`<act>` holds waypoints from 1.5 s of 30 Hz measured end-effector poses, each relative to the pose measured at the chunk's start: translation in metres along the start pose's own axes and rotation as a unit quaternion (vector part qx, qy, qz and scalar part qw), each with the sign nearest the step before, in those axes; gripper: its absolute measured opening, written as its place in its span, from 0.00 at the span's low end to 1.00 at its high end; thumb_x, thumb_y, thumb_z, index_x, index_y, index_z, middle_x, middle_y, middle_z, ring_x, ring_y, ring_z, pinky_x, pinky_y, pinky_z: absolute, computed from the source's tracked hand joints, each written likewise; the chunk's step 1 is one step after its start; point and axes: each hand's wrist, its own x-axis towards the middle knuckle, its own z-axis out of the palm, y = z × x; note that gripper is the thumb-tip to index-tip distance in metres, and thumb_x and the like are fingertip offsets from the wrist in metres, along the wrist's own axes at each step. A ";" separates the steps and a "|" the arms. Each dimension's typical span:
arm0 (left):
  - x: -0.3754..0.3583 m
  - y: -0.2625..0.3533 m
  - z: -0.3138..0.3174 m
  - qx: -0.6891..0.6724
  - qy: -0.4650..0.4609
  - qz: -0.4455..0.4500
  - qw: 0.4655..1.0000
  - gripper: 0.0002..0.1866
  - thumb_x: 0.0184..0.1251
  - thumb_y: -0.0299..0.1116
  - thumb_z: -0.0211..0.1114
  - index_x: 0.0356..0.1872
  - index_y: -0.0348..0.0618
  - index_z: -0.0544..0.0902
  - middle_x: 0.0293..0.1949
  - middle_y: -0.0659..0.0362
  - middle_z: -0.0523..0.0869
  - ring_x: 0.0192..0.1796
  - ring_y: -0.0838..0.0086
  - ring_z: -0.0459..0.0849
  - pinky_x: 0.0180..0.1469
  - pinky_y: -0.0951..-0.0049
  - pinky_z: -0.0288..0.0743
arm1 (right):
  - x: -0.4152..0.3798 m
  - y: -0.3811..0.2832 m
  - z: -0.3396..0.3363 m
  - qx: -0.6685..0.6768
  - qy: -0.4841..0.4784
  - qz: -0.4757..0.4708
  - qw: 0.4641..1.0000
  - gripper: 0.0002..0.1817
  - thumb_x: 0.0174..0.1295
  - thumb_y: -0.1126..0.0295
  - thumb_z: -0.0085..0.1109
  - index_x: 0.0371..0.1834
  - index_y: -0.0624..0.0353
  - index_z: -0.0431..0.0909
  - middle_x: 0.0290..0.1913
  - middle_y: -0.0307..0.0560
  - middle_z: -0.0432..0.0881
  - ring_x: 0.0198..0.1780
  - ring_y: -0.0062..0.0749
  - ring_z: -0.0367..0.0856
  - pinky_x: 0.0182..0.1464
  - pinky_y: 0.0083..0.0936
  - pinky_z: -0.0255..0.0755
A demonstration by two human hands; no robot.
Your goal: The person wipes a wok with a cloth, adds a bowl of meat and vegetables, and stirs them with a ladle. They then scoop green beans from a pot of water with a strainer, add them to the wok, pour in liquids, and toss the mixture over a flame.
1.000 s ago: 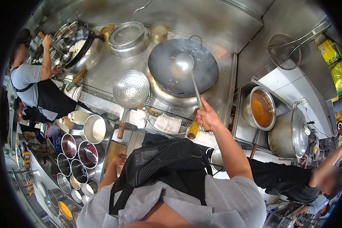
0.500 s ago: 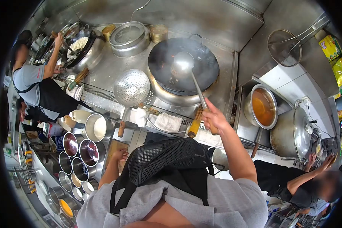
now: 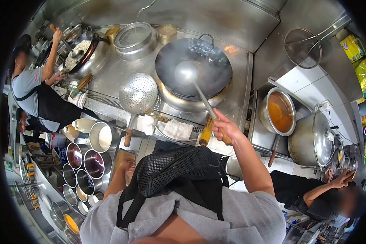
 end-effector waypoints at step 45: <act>-0.033 0.023 0.021 0.059 0.022 0.005 0.998 0.18 0.63 0.25 0.51 0.52 0.50 0.81 0.37 0.56 0.88 0.25 0.73 0.85 0.23 0.73 0.75 | 0.064 -0.022 0.004 -0.256 0.102 -0.112 0.955 0.44 0.66 0.78 0.51 0.81 0.39 0.40 0.26 0.40 0.70 0.19 0.23 0.68 0.19 0.24 0.67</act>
